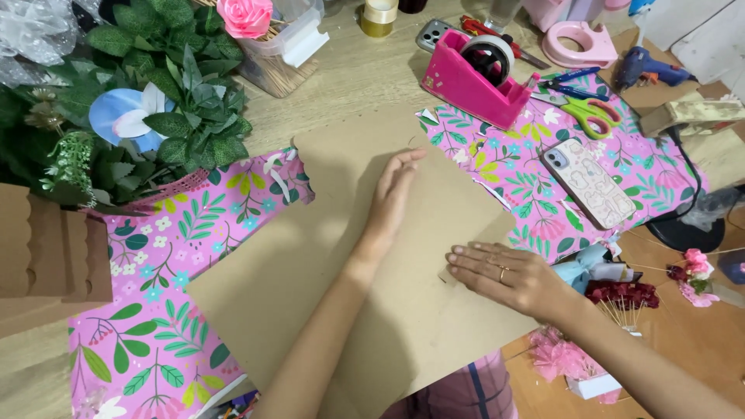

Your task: Folding and assembling a cardboard box from a flat cutout on a craft table.

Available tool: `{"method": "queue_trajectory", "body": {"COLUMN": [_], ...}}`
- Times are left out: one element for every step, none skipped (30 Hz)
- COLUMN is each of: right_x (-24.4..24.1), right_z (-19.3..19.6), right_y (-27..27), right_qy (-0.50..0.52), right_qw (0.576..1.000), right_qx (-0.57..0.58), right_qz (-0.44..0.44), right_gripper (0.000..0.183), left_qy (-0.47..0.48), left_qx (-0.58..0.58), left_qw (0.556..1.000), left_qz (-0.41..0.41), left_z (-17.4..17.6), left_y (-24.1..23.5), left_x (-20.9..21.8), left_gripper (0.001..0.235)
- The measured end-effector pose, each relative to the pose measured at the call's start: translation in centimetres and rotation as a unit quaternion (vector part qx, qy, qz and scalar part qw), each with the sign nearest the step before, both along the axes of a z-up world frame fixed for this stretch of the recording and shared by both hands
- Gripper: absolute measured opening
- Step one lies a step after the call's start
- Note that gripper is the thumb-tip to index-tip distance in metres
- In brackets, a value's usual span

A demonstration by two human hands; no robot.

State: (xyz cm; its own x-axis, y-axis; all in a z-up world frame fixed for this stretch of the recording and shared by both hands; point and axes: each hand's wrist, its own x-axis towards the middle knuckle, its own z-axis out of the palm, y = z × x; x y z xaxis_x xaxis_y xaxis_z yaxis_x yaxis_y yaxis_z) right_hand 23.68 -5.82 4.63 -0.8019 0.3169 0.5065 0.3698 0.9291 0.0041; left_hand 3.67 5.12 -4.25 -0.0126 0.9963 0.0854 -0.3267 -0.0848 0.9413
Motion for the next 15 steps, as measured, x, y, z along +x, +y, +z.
{"method": "queue_trajectory", "body": {"right_x": [0.4,0.7,1.3,1.8,2.3,2.8,3.3,3.8,4.6,5.4,6.2,5.8,5.3,4.9,4.5], "right_z": [-0.1,-0.2,-0.3,-0.4,-0.5,-0.5,-0.6,-0.7,-1.0,-1.2,-1.4,-1.3,-1.1,-0.9,-0.8], "right_y": [0.1,0.2,0.3,0.5,0.7,0.6,0.6,0.6,0.7,0.7,0.9,0.5,0.3,0.0,-0.1], "right_qy": [0.002,0.004,0.004,0.007,0.009,0.009,0.012,0.014,0.015,-0.013,-0.042,-0.042,-0.046,-0.050,-0.049], "right_qw": [1.000,1.000,1.000,0.999,0.999,0.999,0.998,0.996,0.996,0.996,0.995,0.995,0.996,0.996,0.996], "right_qx": [0.006,0.012,0.011,0.018,0.025,0.024,0.042,0.059,0.057,0.059,0.063,0.062,0.040,0.018,0.019], "right_qz": [-0.012,-0.023,-0.023,-0.032,-0.040,-0.039,-0.050,-0.061,-0.061,-0.060,-0.060,-0.060,-0.066,-0.073,-0.073], "right_gripper": [0.015,0.015,0.015,0.017,0.020,0.020,0.017,0.015,0.015,0.012,0.014,0.014,0.021,0.028,0.028], "left_qy": [0.033,0.066,0.066,0.195,0.320,0.320,0.441,0.554,0.555,0.586,0.613,0.613,0.633,0.652,0.652], "left_qx": [0.017,0.033,0.033,0.094,0.154,0.153,0.179,0.203,0.201,0.241,0.281,0.281,0.295,0.309,0.310], "left_qw": [0.998,0.994,0.994,0.972,0.930,0.930,0.874,0.801,0.801,0.771,0.738,0.738,0.716,0.692,0.691], "left_qz": [-0.043,-0.086,-0.086,-0.092,-0.096,-0.095,-0.100,-0.102,-0.103,-0.064,-0.024,-0.025,0.002,0.029,0.029], "left_z": [0.3,0.7,1.1,1.4,1.8,2.1,2.3,2.6,2.3,1.9,1.6,1.4,1.1,0.9,1.0], "left_y": [-0.4,-0.7,-1.3,-1.9,-2.4,-3.7,-4.9,-6.1,-6.4,-6.8,-7.0,-7.0,-6.8,-6.7,-6.7], "left_x": [0.2,0.3,0.2,0.0,-0.2,-0.1,0.0,0.1,0.0,-0.2,-0.2,-0.5,-0.7,-0.9,-1.0], "left_gripper": [0.034,0.037,0.037,0.037,0.037,0.037,0.041,0.046,0.046,0.047,0.048,0.048,0.050,0.052,0.052]}}
